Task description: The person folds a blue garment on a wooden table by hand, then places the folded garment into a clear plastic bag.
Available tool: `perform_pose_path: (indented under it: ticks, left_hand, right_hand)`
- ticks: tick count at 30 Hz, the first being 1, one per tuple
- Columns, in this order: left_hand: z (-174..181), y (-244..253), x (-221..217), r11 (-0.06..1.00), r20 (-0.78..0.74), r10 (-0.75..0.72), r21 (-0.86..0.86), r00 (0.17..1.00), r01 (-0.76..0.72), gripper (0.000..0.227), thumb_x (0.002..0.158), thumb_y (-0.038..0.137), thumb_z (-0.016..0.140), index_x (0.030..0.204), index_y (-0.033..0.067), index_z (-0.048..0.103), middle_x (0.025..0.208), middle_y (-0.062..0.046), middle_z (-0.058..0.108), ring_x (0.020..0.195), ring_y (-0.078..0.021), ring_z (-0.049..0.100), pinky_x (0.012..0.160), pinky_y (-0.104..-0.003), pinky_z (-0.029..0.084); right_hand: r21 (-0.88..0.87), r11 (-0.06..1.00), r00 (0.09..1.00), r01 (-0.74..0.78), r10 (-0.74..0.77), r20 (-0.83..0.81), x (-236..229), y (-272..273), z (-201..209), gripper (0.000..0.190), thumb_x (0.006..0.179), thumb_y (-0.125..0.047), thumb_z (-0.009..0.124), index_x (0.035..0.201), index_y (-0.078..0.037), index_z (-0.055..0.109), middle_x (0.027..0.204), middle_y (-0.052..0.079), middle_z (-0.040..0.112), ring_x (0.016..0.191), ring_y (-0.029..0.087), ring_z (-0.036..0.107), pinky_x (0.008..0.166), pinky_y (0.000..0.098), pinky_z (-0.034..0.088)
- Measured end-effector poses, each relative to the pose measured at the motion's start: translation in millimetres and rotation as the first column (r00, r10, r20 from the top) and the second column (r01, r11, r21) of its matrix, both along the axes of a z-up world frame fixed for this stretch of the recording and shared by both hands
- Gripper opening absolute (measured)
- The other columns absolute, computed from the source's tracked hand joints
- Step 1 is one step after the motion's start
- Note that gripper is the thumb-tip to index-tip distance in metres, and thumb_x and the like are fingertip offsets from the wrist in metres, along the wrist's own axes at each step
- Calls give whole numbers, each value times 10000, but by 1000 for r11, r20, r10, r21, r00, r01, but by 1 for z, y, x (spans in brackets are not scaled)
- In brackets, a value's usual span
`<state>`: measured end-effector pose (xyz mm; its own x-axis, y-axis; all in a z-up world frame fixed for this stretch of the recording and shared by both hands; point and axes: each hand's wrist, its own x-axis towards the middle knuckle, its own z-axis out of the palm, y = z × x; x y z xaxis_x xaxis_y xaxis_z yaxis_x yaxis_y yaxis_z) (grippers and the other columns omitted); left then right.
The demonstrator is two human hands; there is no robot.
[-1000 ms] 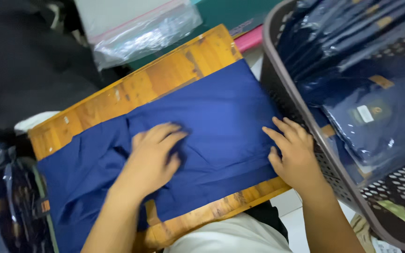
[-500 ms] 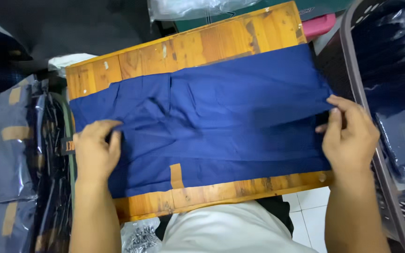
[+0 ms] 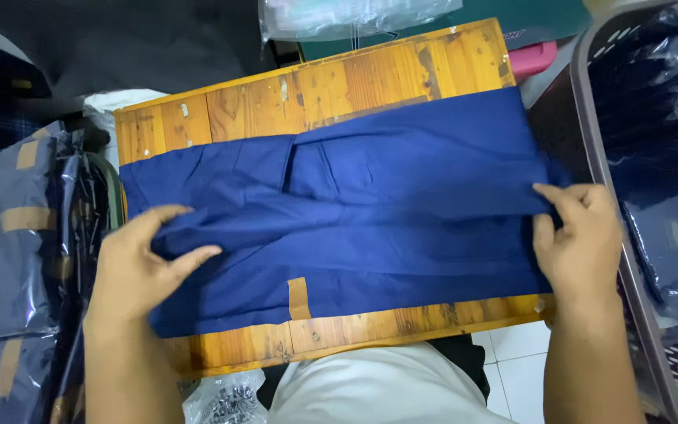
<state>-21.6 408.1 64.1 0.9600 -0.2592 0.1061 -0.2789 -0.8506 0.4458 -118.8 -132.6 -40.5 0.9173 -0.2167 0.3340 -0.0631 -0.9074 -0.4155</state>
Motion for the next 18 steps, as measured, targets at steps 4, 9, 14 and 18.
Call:
perform_pose_path:
  ticks: [4,9,14,18]
  left_hand:
    - [5,4,-19,996,50,-66,64,997,62,490,741,407,883,1146,167,746,1018,7,750,452,-146,560,667,-257,483]
    - [7,14,-34,983,94,-133,143,987,118,398,828,348,811,1181,174,752,755,-2,571,688,-211,575,725,-350,482]
    - [12,15,-45,989,-71,-115,81,991,120,371,816,372,763,1141,193,766,899,8,711,721,-191,659,747,-320,517]
    - [33,-16,-41,938,-686,261,347,679,-11,700,661,598,865,1308,385,707,1267,118,779,672,-149,784,800,-298,591]
  right_hand:
    - [0,1000,996,23,-23,-84,-17,2,-4,507,856,-57,629,1336,-142,770,1116,142,535,1052,326,586,926,460,502]
    - [-70,990,990,121,-126,-61,-40,6,-13,574,816,0,615,1327,-192,795,1145,117,578,1066,319,615,954,460,522]
    - [-70,985,986,156,-151,70,-58,11,-28,604,747,60,609,1275,-127,836,1098,114,562,1009,298,609,927,413,516]
    - [-214,957,972,195,-217,-87,-70,9,-39,659,688,-39,650,1291,-233,828,1068,34,599,997,248,668,811,416,547]
